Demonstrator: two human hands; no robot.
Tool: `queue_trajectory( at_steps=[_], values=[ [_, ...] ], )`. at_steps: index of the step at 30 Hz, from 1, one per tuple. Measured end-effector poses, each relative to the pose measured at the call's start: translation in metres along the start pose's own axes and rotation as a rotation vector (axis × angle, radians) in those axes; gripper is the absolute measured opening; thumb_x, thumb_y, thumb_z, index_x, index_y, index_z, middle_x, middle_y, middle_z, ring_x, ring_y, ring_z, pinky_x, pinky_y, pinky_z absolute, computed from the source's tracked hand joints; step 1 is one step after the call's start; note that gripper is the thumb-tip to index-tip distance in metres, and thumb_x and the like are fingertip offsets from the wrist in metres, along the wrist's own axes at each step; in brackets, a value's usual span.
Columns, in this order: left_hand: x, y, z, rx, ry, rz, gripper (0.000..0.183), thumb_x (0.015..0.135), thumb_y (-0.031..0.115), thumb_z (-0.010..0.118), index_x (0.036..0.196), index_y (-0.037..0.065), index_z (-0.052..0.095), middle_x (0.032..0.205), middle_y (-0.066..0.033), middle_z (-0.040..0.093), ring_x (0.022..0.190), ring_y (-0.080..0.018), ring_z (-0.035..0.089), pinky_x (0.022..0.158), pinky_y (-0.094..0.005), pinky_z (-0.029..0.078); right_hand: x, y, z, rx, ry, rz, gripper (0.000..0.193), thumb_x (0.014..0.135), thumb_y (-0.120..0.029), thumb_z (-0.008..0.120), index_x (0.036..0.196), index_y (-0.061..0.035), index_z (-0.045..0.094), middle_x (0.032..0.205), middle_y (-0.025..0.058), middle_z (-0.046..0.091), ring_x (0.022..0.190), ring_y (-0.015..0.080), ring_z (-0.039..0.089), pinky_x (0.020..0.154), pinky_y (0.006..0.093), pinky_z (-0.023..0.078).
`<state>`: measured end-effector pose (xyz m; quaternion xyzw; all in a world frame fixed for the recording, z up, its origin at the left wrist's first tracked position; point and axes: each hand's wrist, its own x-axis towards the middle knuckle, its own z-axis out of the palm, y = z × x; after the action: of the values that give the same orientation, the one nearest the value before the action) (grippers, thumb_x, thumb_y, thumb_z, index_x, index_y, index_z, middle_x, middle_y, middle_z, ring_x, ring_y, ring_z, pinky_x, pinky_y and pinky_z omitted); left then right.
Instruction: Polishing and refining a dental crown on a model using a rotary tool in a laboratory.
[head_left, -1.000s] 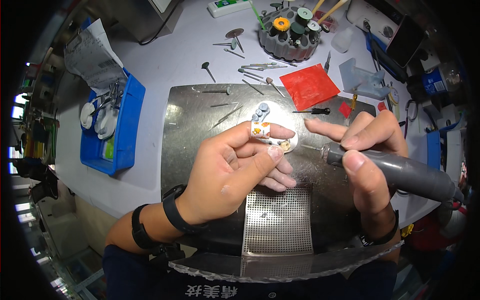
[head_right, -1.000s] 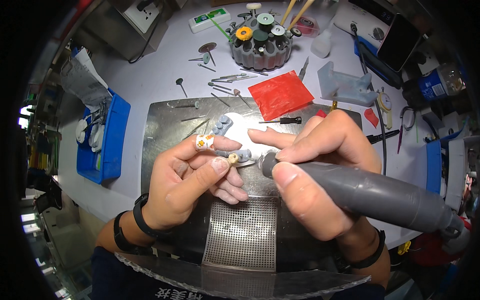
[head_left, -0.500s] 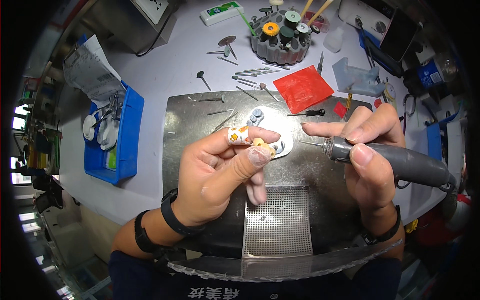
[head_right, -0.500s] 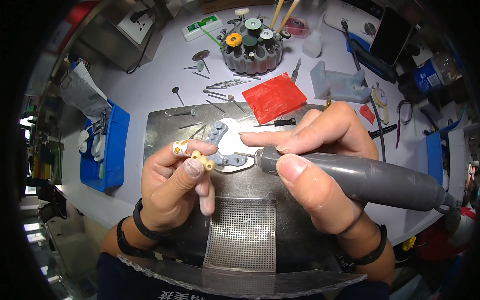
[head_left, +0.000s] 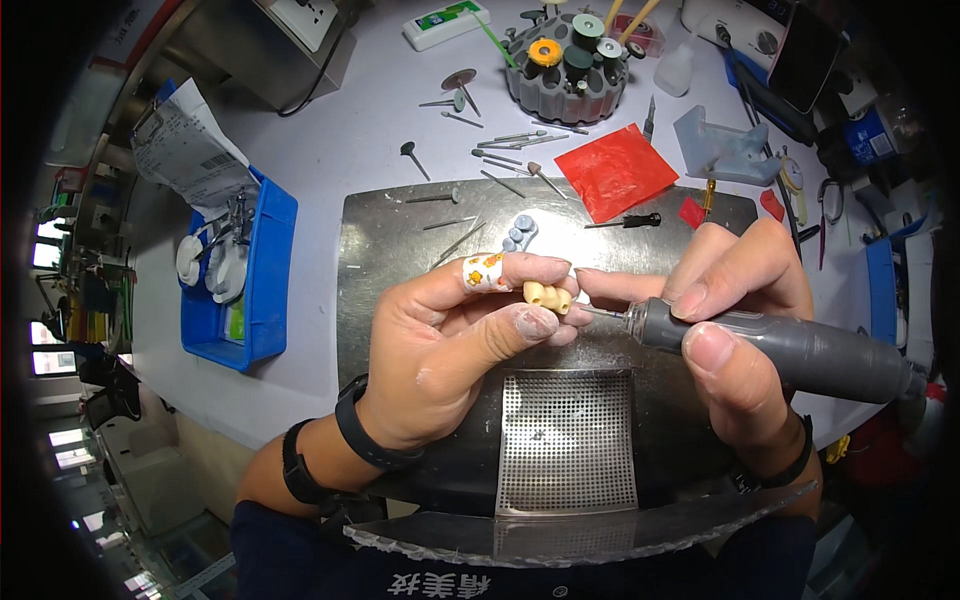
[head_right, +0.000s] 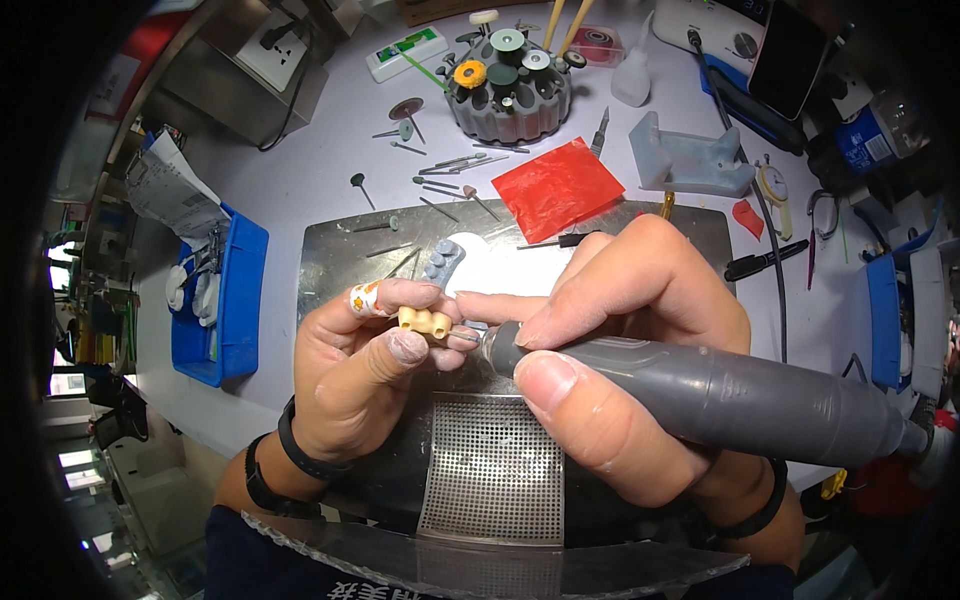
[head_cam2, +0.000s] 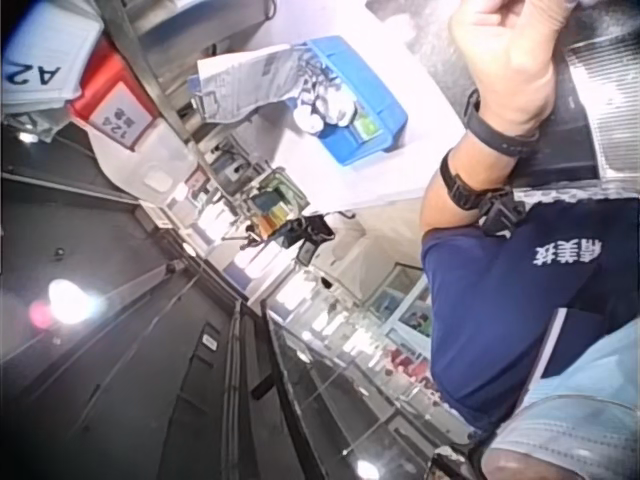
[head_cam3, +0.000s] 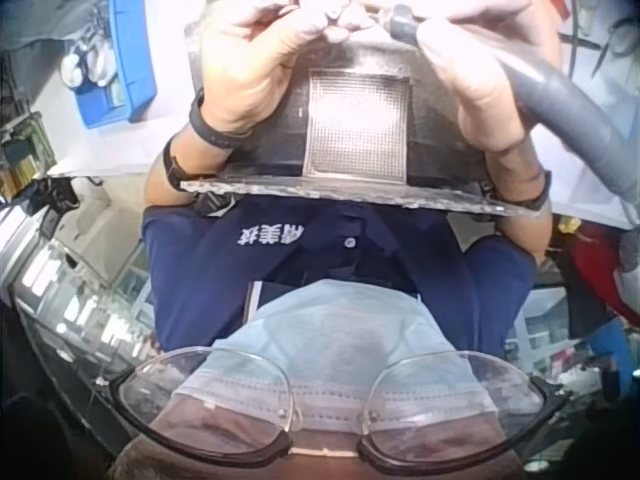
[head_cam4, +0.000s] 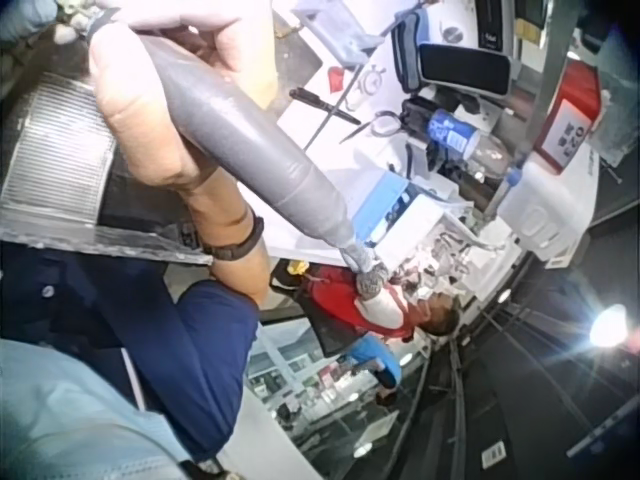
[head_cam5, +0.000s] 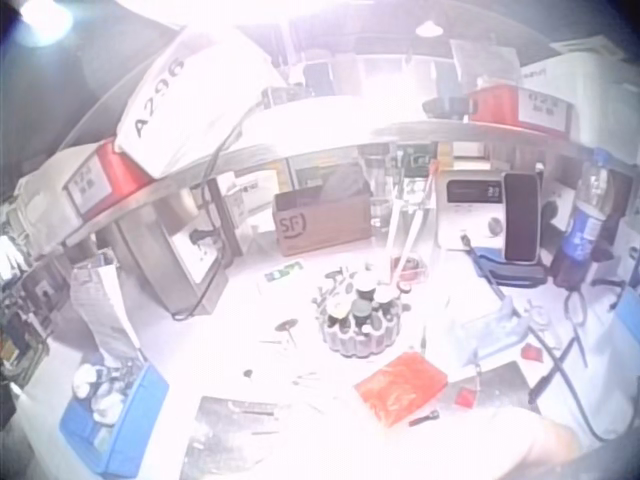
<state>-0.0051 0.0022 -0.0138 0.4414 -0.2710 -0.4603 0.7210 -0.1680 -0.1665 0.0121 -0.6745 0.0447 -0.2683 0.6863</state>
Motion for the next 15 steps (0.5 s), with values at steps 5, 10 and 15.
queue_trajectory(
  at_steps=[5,10,15],
  values=[
    [0.002,-0.001,-0.002,0.0,-0.054,0.032,0.027,0.095,-0.008,0.069,0.122,-0.006,0.068,0.12,-0.0212,0.069,0.111,-0.0296,0.073,0.096,-0.0381,0.061,0.0,0.001,0.002,-0.007,-0.047,-0.077,0.024,0.091,-0.017,0.064,0.106,-0.0037,0.05,0.089,0.0089,0.052,0.085,0.0238,0.07,0.106,0.0604,0.056],
    [0.002,-0.001,-0.005,-0.003,-0.071,0.059,0.028,0.091,-0.012,0.073,0.118,-0.006,0.073,0.121,-0.0203,0.071,0.112,-0.0268,0.073,0.1,-0.0358,0.058,-0.002,-0.003,0.008,-0.111,-0.049,-0.12,0.022,0.09,-0.013,0.064,0.105,-0.0037,0.05,0.09,0.0093,0.05,0.085,0.0241,0.068,0.107,0.0613,0.055],
    [0.003,-0.003,-0.005,-0.008,-0.08,0.076,0.027,0.088,-0.012,0.075,0.114,-0.004,0.075,0.12,-0.0206,0.071,0.11,-0.0247,0.072,0.099,-0.0355,0.059,-0.004,-0.006,0.012,-0.182,-0.041,-0.173,0.02,0.09,-0.01,0.064,0.104,-0.0044,0.052,0.088,0.0093,0.051,0.079,0.0187,0.063,0.106,0.0606,0.056]
  ],
)
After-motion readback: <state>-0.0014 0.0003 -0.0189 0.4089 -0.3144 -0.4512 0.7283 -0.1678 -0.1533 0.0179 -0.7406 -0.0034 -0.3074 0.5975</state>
